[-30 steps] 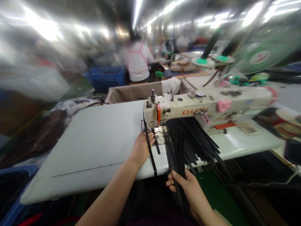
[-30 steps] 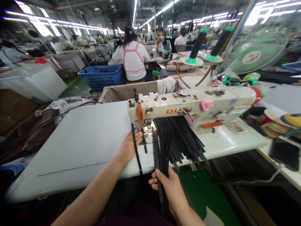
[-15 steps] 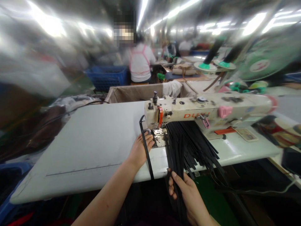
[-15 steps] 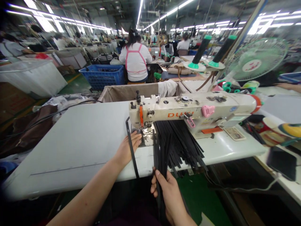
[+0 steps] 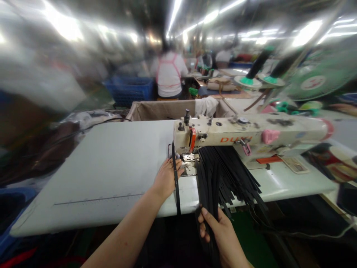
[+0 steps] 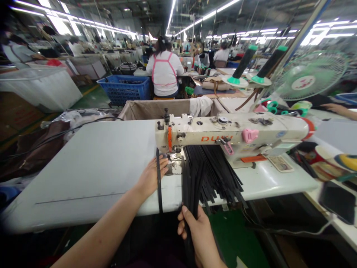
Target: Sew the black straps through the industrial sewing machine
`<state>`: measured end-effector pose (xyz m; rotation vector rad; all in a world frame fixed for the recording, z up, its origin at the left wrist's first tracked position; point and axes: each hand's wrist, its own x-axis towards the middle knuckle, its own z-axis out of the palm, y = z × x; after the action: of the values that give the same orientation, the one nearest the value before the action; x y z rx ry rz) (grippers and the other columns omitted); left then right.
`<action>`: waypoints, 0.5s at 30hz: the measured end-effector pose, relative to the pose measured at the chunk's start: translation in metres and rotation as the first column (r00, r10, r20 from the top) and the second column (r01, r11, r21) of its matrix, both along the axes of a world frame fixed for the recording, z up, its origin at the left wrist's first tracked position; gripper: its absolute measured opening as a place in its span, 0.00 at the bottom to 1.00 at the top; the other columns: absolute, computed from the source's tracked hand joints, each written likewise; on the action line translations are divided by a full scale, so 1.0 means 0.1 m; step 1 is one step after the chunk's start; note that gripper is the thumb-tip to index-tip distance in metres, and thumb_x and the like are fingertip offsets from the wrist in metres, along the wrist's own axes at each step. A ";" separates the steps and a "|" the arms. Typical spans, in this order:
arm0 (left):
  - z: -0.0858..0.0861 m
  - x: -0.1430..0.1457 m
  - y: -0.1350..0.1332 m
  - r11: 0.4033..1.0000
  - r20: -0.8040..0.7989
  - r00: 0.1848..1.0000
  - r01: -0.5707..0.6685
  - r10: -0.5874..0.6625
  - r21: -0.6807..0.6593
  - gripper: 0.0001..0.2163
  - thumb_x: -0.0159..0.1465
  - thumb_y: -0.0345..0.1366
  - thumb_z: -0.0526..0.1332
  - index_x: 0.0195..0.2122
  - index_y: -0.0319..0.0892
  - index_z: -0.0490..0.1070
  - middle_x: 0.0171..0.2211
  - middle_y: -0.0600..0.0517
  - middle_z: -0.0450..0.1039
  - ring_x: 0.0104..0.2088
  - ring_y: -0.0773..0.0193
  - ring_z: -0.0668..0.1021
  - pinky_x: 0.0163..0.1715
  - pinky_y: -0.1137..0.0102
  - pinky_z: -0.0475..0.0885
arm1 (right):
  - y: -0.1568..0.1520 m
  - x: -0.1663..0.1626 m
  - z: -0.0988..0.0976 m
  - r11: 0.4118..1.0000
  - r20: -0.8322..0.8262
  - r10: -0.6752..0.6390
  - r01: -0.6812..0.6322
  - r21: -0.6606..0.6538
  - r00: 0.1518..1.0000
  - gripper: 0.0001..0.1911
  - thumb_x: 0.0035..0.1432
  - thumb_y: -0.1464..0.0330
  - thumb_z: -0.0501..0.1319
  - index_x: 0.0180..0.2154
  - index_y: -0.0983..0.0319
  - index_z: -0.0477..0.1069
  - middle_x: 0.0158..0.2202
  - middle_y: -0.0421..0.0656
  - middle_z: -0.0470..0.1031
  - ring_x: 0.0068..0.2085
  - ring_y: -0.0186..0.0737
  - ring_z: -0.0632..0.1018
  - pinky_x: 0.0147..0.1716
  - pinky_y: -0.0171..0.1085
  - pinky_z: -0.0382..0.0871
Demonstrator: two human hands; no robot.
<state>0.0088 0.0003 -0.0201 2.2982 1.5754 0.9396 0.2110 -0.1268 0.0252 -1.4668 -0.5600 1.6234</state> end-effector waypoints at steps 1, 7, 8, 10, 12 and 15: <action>0.00 0.00 0.00 1.000 0.004 1.000 -0.004 0.004 -0.004 0.13 0.73 0.37 0.56 0.55 0.44 0.75 0.58 0.46 0.76 0.64 0.53 0.72 0.68 0.49 0.64 | 0.00 0.00 -0.01 1.000 0.000 -0.006 0.006 0.007 1.000 0.28 0.43 0.47 0.76 0.31 0.61 0.70 0.24 0.40 0.77 0.18 0.32 0.73 0.13 0.29 0.56; 0.01 0.01 0.01 1.000 0.054 0.998 -0.006 0.007 -0.016 0.13 0.73 0.37 0.56 0.54 0.44 0.76 0.58 0.46 0.76 0.64 0.53 0.72 0.68 0.49 0.63 | 0.00 0.00 -0.03 0.999 -0.007 -0.019 0.019 0.037 1.000 0.26 0.42 0.50 0.77 0.31 0.61 0.72 0.24 0.39 0.77 0.19 0.33 0.75 0.15 0.30 0.62; 0.00 0.00 0.02 1.000 0.066 0.998 -0.002 0.003 -0.018 0.13 0.73 0.37 0.56 0.54 0.45 0.76 0.58 0.46 0.76 0.64 0.53 0.72 0.68 0.50 0.63 | 0.00 0.00 -0.03 1.000 -0.010 -0.023 0.024 0.020 1.000 0.26 0.41 0.51 0.78 0.32 0.61 0.72 0.25 0.40 0.77 0.20 0.34 0.76 0.16 0.30 0.63; -0.03 -0.02 0.04 1.000 0.091 0.996 0.013 -0.011 -0.018 0.12 0.73 0.36 0.56 0.53 0.46 0.76 0.57 0.47 0.77 0.63 0.54 0.73 0.68 0.50 0.63 | 0.00 0.01 -0.02 0.999 -0.018 -0.032 0.031 -0.011 0.999 0.26 0.39 0.52 0.79 0.32 0.61 0.73 0.27 0.40 0.79 0.22 0.36 0.78 0.17 0.30 0.66; -0.07 -0.06 0.10 1.000 0.117 0.993 0.025 -0.023 -0.011 0.12 0.72 0.33 0.56 0.51 0.46 0.76 0.55 0.47 0.78 0.62 0.54 0.74 0.67 0.50 0.65 | -0.01 0.03 -0.03 0.999 -0.026 -0.023 0.022 -0.027 0.999 0.28 0.37 0.53 0.80 0.33 0.61 0.72 0.26 0.41 0.79 0.23 0.37 0.79 0.18 0.30 0.67; -0.12 -0.12 0.29 1.000 0.146 0.989 0.005 -0.004 -0.008 0.12 0.68 0.28 0.57 0.49 0.44 0.77 0.53 0.45 0.78 0.60 0.51 0.75 0.64 0.50 0.69 | -0.05 0.06 -0.09 1.000 -0.044 0.008 -0.009 -0.022 0.999 0.31 0.36 0.52 0.80 0.35 0.61 0.71 0.24 0.41 0.80 0.20 0.37 0.78 0.16 0.30 0.66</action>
<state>-0.0029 0.0290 -0.0324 2.1713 1.5103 1.0715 0.2169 -0.1320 0.0158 -1.4428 -0.5255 1.6698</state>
